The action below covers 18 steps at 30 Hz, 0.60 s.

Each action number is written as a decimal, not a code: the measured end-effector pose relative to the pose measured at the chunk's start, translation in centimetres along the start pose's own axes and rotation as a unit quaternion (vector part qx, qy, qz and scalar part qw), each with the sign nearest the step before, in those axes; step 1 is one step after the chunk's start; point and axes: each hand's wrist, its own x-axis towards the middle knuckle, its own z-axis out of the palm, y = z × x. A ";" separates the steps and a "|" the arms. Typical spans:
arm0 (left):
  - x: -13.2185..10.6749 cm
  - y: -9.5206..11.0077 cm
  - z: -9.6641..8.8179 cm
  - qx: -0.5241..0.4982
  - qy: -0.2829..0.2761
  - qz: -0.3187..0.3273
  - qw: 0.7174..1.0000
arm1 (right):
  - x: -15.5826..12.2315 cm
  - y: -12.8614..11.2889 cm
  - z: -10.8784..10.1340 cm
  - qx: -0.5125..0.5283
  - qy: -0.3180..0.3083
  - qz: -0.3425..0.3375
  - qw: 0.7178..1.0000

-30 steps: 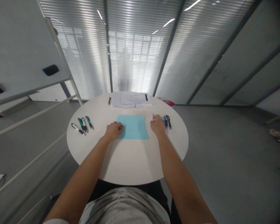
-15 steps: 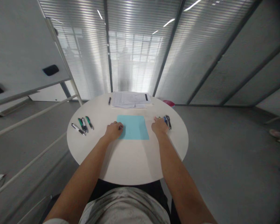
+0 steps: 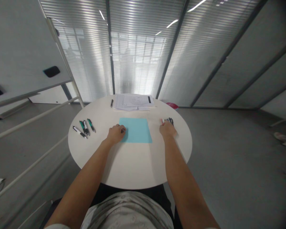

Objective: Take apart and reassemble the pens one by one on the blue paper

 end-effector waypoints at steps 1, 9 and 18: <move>0.0 0.0 0.0 0.000 0.001 0.000 1.000 | 0.0 0.0 0.0 0.003 0.005 0.002 1.000; -0.1 0.1 -0.1 0.002 -0.002 -0.004 1.000 | -0.4 -0.2 -0.2 0.006 0.025 0.001 1.000; 0.1 0.5 -0.3 0.006 -0.008 -0.003 1.000 | -3.4 -3.7 0.3 -0.009 0.057 -0.195 0.979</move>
